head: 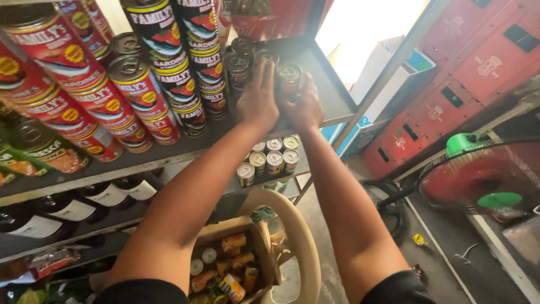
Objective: Restocking and organizing various canned goods on a grocery store shelf from a cardboard box.
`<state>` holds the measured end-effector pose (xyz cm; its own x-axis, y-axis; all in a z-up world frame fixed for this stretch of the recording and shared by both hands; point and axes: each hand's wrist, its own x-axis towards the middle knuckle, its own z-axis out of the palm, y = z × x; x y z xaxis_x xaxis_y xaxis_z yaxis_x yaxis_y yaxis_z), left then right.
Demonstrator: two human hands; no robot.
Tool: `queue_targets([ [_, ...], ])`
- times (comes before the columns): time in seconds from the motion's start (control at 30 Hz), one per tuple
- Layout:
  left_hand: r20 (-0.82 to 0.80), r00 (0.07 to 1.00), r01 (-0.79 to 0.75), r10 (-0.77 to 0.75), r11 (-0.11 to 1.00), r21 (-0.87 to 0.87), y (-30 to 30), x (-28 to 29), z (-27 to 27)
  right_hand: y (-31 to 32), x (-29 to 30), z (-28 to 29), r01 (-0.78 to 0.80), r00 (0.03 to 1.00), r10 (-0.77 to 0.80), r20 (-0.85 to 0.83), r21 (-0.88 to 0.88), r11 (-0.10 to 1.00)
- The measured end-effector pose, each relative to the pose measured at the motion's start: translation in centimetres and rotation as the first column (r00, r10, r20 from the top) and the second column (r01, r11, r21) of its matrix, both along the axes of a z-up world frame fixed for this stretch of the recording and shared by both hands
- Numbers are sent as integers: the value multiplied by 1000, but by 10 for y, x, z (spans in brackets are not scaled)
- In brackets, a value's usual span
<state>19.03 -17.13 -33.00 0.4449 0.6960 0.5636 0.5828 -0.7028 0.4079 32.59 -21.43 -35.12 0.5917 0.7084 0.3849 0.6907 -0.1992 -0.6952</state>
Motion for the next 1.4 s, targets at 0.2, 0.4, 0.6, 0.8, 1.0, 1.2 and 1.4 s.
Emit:
queue_targets([
  [0.2, 26, 997, -69, 69, 998, 2, 11, 4, 10, -15, -19, 21, 125, 992, -125, 10, -87, 988],
  [0.4, 170, 983, -86, 68, 991, 100, 3, 2, 22, -14, -21, 12, 163, 986, -160, -41, 98, 982],
  [0.6, 110, 992, -78, 63, 988, 134, 2, 0, 14, -16, -24, 4, 182, 983, -170, -67, 321, 929],
  [0.8, 248, 969, -39, -4, 985, 169, -29, -16, 11, -15, -16, -13, 84, 996, -75, -37, 476, 876],
  [1.0, 259, 961, 52, -101, 980, 190, -74, -59, 33, -18, -12, -9, 67, 998, -57, -36, 505, 860],
  [1.2, 203, 933, 207, -298, 903, 375, -132, -135, 98, -24, -8, -8, 58, 998, -56, -19, 471, 880],
  [1.4, 237, 895, 219, -377, 837, 501, -156, -204, 178, -62, -56, 35, -143, 965, 239, -106, 551, 822],
])
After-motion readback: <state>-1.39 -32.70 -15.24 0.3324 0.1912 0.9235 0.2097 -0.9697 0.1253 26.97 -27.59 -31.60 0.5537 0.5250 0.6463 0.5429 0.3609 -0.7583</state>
